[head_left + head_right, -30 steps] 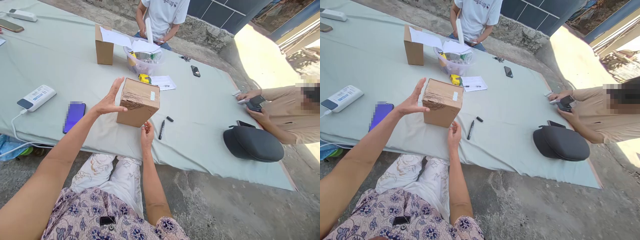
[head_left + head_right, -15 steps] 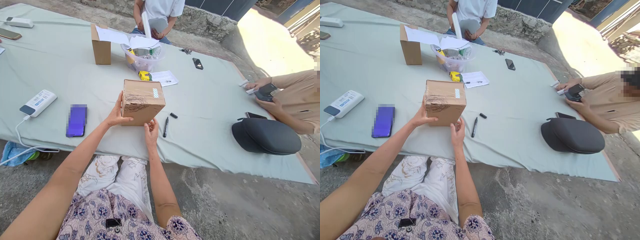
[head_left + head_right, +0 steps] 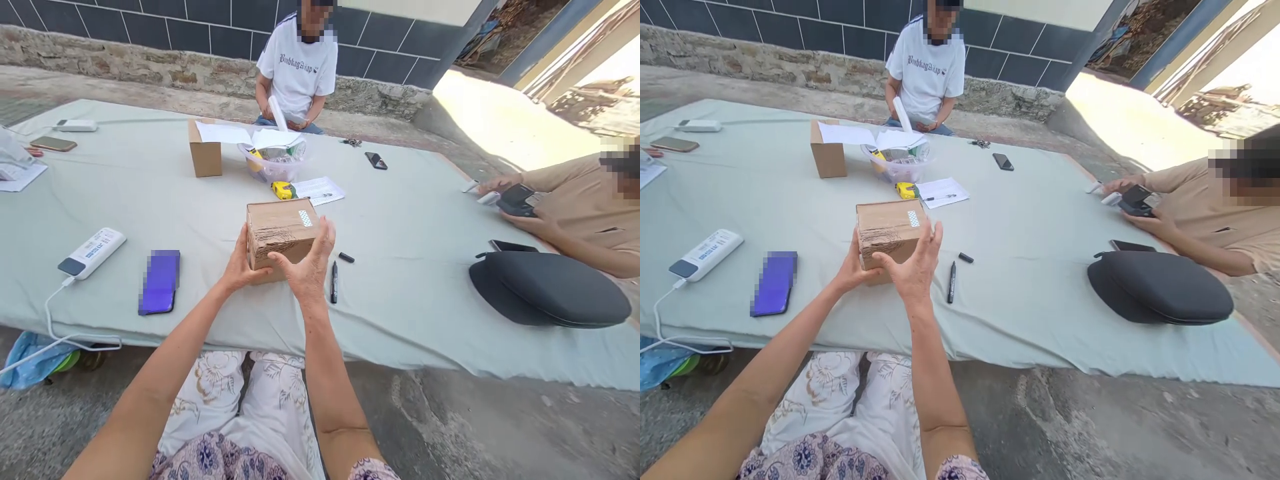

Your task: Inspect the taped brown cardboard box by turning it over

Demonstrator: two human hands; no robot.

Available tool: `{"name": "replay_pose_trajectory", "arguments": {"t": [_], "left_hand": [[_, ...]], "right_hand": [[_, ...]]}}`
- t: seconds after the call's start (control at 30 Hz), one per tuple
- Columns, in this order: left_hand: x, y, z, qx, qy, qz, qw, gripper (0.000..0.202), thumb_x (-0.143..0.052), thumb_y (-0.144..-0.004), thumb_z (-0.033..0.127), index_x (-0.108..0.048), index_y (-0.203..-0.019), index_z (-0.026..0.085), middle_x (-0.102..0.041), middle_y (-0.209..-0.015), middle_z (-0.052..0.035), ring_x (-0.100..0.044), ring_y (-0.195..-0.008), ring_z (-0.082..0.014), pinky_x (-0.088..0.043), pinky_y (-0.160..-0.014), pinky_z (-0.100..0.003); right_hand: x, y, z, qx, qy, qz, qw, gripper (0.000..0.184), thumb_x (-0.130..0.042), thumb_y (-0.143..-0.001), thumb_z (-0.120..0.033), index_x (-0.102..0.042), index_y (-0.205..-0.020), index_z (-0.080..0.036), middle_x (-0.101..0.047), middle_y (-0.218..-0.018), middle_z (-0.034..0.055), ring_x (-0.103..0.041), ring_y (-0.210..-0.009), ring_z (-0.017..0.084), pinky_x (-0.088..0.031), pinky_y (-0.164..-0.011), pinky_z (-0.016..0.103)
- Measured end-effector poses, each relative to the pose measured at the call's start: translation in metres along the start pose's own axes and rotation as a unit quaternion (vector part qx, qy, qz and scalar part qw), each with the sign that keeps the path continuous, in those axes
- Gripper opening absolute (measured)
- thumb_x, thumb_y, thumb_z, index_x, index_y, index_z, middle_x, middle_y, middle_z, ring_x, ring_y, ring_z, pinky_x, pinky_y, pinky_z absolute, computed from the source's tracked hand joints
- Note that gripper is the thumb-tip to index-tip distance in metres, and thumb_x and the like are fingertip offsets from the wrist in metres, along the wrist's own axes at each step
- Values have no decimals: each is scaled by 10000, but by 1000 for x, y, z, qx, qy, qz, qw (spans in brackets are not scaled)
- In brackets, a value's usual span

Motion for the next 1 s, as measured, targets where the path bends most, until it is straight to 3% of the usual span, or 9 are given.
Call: {"name": "replay_pose_trajectory", "arguments": {"t": [0.1,0.23,0.57,0.8,1.0], "left_hand": [[1,-4,-3,-7,14,-19,1000,1368,-875,-651,580,61,-1626,367,-112,-1737,-96,-167,-1600,-360,-240,-1286,-563],[2,-7,-5,-1,30,-40,999,1382,-888,-638,559,51,-1630,351,-144,-1729,-109,-183,-1593,-375,-233,-1289,-566],[-1,-2,4,9,25,-28,999,1355,-873,-667,546,56,-1629,329,-182,-1715,-127,-226,-1581,-358,-272,-1271,-557],[7,13,1,23,-3,-43,999,1300,-801,-716,630,96,-1620,369,-4,-1746,-101,-107,-1604,-393,-274,-1255,-603],[17,14,12,27,-14,-68,997,1283,-810,-751,548,146,-1598,425,47,-1750,-63,-61,-1615,-366,-306,-1245,-581]], "right_hand": [[-2,0,-7,1,2,6,1000,1005,-739,-720,-698,-289,-1520,-288,-257,-1587,200,-284,-1526,382,-467,-1101,610],[-2,3,-9,9,-3,38,999,882,-775,-725,-637,-396,-1431,-267,-366,-1501,183,-343,-1478,356,-464,-1112,591],[-2,3,-9,28,-12,60,998,795,-824,-699,-591,-464,-1333,-272,-427,-1439,165,-385,-1434,353,-458,-1115,593],[2,1,1,74,-46,61,994,644,-686,-813,-660,-548,-1309,-274,-490,-1361,144,-505,-1344,303,-488,-1104,549],[14,-8,10,70,-87,60,992,453,-499,-957,-622,-696,-1188,-286,-606,-1218,107,-612,-1208,237,-526,-1071,467]]}}
Point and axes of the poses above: each hand's wrist, its own y-axis away from the middle knuckle, its own x-axis out of the back of the hand, z = x × y, the point moved 4 cm from there along -y, towards the middle knuckle
